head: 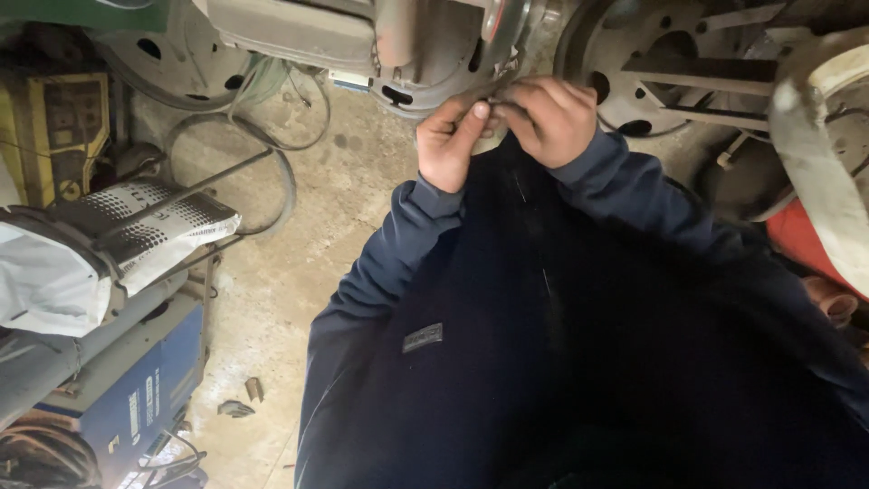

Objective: Grinding and cleaning small circular metal components using a bench-mounted rotary tool in a workshop.

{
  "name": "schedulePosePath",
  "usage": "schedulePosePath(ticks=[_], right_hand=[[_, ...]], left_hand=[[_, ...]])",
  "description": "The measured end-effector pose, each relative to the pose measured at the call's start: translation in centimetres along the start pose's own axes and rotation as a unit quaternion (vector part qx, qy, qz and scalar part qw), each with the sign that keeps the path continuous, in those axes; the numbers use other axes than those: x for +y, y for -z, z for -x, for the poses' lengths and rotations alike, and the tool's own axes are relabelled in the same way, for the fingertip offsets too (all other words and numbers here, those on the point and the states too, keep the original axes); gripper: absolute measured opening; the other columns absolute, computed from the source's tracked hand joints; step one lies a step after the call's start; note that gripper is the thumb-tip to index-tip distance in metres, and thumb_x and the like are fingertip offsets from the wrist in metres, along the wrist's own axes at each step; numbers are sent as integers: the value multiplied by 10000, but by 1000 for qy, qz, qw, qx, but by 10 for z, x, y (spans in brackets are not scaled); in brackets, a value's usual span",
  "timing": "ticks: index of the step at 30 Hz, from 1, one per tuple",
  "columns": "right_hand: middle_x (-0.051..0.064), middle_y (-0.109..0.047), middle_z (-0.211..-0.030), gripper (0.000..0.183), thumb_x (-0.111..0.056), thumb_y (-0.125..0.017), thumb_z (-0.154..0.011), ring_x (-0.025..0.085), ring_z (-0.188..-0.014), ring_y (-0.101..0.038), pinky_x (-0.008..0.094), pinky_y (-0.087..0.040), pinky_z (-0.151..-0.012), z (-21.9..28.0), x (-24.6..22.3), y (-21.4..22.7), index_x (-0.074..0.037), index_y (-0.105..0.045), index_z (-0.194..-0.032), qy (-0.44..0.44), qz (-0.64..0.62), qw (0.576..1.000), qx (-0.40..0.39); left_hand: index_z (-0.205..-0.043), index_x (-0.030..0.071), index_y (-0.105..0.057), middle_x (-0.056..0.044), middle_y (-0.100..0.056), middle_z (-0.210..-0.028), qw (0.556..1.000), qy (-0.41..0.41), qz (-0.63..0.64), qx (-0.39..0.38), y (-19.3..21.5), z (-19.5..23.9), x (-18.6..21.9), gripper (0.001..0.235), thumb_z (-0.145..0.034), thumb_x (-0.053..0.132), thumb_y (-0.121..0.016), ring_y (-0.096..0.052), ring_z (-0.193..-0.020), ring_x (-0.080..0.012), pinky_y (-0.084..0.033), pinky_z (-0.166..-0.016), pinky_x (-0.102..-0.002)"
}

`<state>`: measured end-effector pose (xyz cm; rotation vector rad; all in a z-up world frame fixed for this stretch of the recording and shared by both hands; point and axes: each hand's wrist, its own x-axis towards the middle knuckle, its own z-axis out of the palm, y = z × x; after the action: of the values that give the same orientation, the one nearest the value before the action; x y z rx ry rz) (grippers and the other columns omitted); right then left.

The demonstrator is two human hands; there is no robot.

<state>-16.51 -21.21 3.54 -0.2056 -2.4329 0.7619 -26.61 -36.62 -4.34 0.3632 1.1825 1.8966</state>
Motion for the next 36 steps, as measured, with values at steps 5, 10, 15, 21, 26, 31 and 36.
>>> schedulePosePath(ticks=[5, 10, 15, 21, 26, 31, 36], right_hand=[[124, -714, -1031, 187, -64, -825, -990, 272, -881, -739, 353, -588, -752, -7, 6, -5, -2, -709, -1122, -74, -32, 997, -1], [124, -697, -956, 126, -71, -799, -1010, 230, -753, -691, 332, -534, -664, -8, 7, -11, -7, -724, -1088, -151, -93, 984, 8], [112, -693, -928, 85, -60, -782, -1018, 210, -750, -675, 319, -521, -667, -9, 7, -11, -14, -739, -1075, -159, -114, 980, 28], [103, -693, -920, 114, -78, -758, -1046, 154, -786, -689, 287, -533, -692, -6, 7, -17, 23, -711, -1069, -222, -198, 954, 31], [108, -691, -875, 125, -79, -762, -1023, 144, -775, -675, 285, -524, -692, -5, 8, -22, 31, -705, -1042, -240, -199, 949, 44], [63, -723, -892, 174, -137, -695, -1087, 98, -815, -657, 264, -534, -732, 1, 13, -33, 36, -689, -1068, -276, -284, 917, 39], [28, -681, -868, 223, -176, -672, -1099, 76, -794, -610, 239, -499, -718, 6, 17, -39, 32, -665, -1018, -303, -342, 889, 40]], left_hand=[[-1495, -25, -511, -109, -704, -1251, 999, 24, 25, -25, -12, 1, 22, 438, -1067, -13, -602, -662, -971, -124, -534, -850, -257], [-1614, -5, -347, -126, -538, -1533, 998, 7, 53, -39, -5, 11, -5, 670, -1012, -127, -616, -649, -1093, -144, -540, -929, -288], [-1569, -43, -400, -102, -484, -1512, 999, -15, 18, -48, -9, 15, -15, 615, -1011, -161, -630, -657, -1221, -185, -540, -1025, -301], [-1557, -52, -427, -119, -478, -1462, 991, -35, -125, -21, -18, 12, 6, 625, -990, -118, -682, -679, -1206, -203, -576, -962, -287], [-1597, -21, -369, -118, -427, -1568, 983, -69, -170, -26, -23, 12, 17, 690, -986, -79, -686, -616, -1325, -199, -574, -1013, -280], [-1592, -13, -402, -118, -344, -1659, 985, -79, -152, -37, -21, 12, 15, 663, -991, -103, -667, -552, -1404, -211, -570, -1037, -296], [-1599, -8, -372, -114, -347, -1649, 988, -71, -134, -35, -20, 11, 15, 686, -985, -92, -665, -548, -1407, -212, -560, -1044, -293]])
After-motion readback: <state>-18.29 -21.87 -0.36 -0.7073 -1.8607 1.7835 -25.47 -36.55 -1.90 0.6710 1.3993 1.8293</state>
